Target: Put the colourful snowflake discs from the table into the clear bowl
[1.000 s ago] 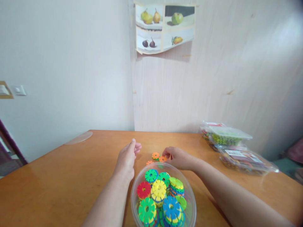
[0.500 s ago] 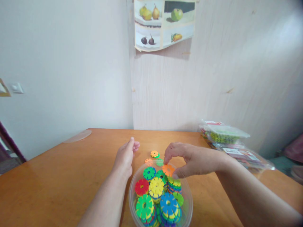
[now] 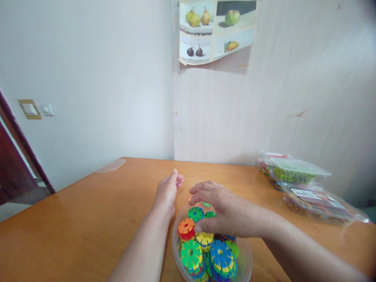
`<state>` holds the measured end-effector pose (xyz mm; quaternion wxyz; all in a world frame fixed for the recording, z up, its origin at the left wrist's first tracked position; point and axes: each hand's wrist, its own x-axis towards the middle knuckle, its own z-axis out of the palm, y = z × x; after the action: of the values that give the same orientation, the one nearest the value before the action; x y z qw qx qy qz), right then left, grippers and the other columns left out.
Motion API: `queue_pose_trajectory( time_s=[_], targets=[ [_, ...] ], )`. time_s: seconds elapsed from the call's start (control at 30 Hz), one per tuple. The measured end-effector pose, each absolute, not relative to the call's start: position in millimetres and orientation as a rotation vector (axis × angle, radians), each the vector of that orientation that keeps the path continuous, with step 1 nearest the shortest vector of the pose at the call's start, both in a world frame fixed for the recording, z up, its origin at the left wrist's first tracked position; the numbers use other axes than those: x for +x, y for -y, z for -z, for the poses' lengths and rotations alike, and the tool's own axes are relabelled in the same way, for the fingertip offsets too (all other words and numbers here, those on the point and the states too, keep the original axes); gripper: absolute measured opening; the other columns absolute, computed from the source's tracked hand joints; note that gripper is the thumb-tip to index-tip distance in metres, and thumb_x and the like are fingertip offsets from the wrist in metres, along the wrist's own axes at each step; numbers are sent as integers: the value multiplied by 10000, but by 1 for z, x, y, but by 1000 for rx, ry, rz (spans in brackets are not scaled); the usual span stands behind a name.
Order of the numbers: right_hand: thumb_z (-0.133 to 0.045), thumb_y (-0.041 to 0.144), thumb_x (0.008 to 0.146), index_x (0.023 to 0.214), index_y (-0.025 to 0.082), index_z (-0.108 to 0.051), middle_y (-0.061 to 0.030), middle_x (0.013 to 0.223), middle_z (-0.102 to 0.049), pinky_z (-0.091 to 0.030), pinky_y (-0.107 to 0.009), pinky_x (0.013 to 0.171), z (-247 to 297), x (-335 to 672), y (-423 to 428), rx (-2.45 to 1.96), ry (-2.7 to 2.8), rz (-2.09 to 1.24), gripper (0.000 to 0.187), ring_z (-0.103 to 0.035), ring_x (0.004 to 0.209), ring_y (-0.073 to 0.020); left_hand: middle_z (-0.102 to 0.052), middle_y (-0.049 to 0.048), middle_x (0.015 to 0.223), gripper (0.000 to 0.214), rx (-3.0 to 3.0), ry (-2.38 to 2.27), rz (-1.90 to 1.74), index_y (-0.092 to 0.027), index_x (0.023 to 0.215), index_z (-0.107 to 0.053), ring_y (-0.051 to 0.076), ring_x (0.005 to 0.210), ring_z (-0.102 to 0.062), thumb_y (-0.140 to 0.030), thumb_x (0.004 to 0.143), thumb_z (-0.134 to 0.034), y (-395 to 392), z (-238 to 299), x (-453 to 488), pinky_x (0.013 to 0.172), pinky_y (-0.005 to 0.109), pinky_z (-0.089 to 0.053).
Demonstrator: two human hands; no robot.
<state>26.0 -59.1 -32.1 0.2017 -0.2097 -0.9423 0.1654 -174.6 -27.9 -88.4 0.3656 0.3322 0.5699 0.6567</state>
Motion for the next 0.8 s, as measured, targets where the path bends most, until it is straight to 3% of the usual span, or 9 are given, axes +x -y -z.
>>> queue_pose_trajectory(
  time_s=[0.2,0.4,0.5,0.67,0.8],
  targets=[
    [-649,390,827,1067,218,-675,-57,1115,-672,-444,-353,900,39,37,23,-865,2352,-595,296,-595,1011,-195,-747,140,926,472,849,-1435,-1722,-159,795,-708,239,875,-681,-615,761,-592,28,88,-175,757,342,-466],
    [-629,313,786,945,149,-685,-62,905,-695,-455,-297,721,81,38,-31,-1230,2251,-643,235,-605,818,-176,-753,141,946,410,823,-1440,-1741,-165,795,-707,244,904,-686,-555,793,-582,27,88,-177,752,344,-473],
    [-657,324,759,1002,141,-696,-76,936,-691,-451,-298,724,101,32,-50,-1274,2314,-599,307,-604,823,-180,-752,143,960,397,813,-1452,-1726,-171,787,-707,244,919,-685,-544,805,-572,29,87,-177,759,343,-467],
    [-678,534,727,1131,142,-688,-112,1056,-668,-443,-310,771,107,18,-62,-1252,2414,-468,563,-604,903,-216,-752,140,968,422,815,-1473,-1695,-165,812,-709,250,941,-679,-563,803,-569,30,86,-175,779,352,-449],
    [-685,533,712,1089,178,-709,-95,1038,-671,-416,-288,729,109,10,-63,-1290,2501,-382,518,-599,908,-216,-752,135,973,433,817,-1484,-1690,-166,817,-710,250,943,-677,-575,799,-567,30,86,-175,785,355,-447]
  ],
)
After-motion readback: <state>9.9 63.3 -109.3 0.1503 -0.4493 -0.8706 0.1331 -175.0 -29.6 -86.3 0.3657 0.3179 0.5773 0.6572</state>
